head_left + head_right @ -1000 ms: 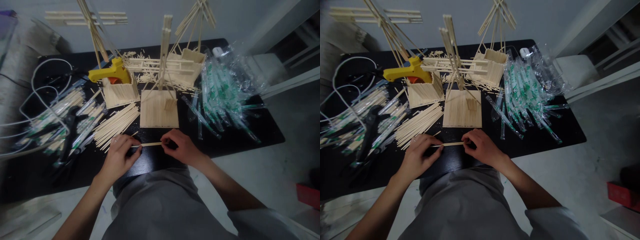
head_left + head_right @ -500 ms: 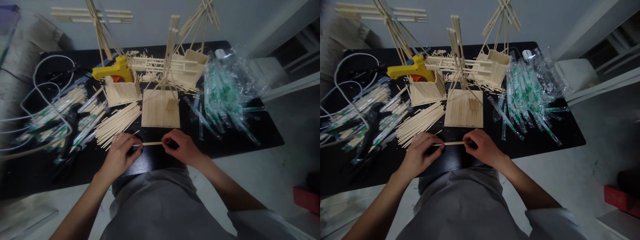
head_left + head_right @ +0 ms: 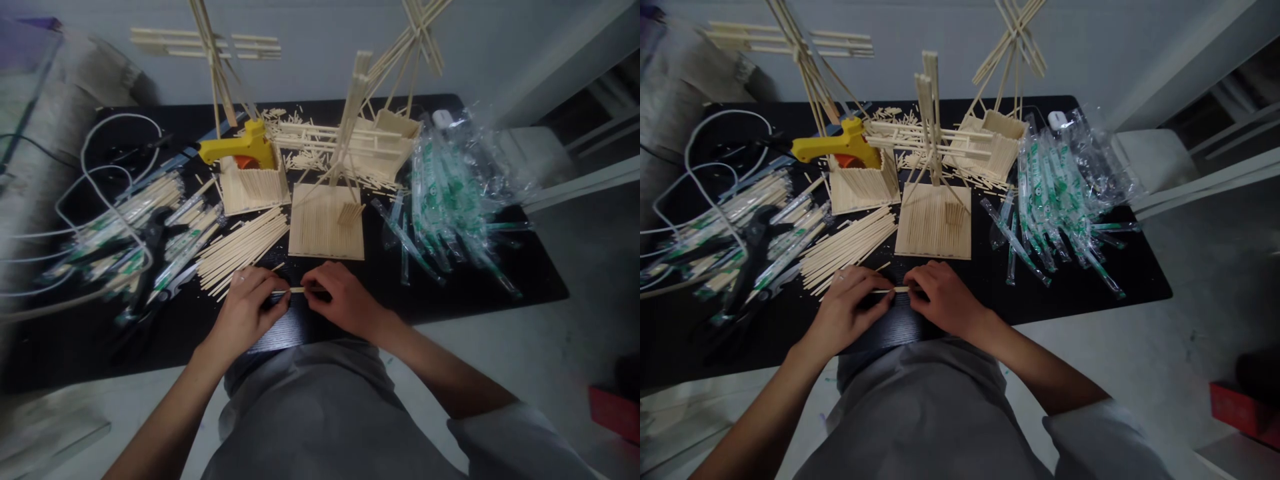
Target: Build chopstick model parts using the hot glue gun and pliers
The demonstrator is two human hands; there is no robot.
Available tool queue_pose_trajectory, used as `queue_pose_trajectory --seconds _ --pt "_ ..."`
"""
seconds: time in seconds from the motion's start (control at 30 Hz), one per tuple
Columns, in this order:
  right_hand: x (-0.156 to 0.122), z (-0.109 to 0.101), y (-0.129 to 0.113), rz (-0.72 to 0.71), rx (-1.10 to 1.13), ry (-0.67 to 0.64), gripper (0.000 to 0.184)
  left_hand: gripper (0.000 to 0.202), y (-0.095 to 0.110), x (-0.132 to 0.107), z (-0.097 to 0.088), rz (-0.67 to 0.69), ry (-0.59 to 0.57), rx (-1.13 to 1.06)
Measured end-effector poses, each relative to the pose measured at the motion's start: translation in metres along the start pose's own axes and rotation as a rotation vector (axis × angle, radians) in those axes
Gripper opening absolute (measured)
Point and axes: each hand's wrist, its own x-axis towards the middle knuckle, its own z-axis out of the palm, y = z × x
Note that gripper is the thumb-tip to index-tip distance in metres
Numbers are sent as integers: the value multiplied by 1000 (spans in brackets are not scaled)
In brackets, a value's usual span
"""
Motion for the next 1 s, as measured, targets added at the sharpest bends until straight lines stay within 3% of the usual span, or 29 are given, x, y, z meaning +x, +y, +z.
queue_pose_trajectory --seconds 0.23,0.67,1.0 --pt "2 5 -2 -20 -14 5 20 6 0 -1 -1 -16 -24 19" --pt "-23 -25 10 83 -37 27 21 8 2 2 -2 -45 -8 -19" --pt "-11 -22 10 25 -14 -32 23 6 1 2 -2 -4 -8 -19"
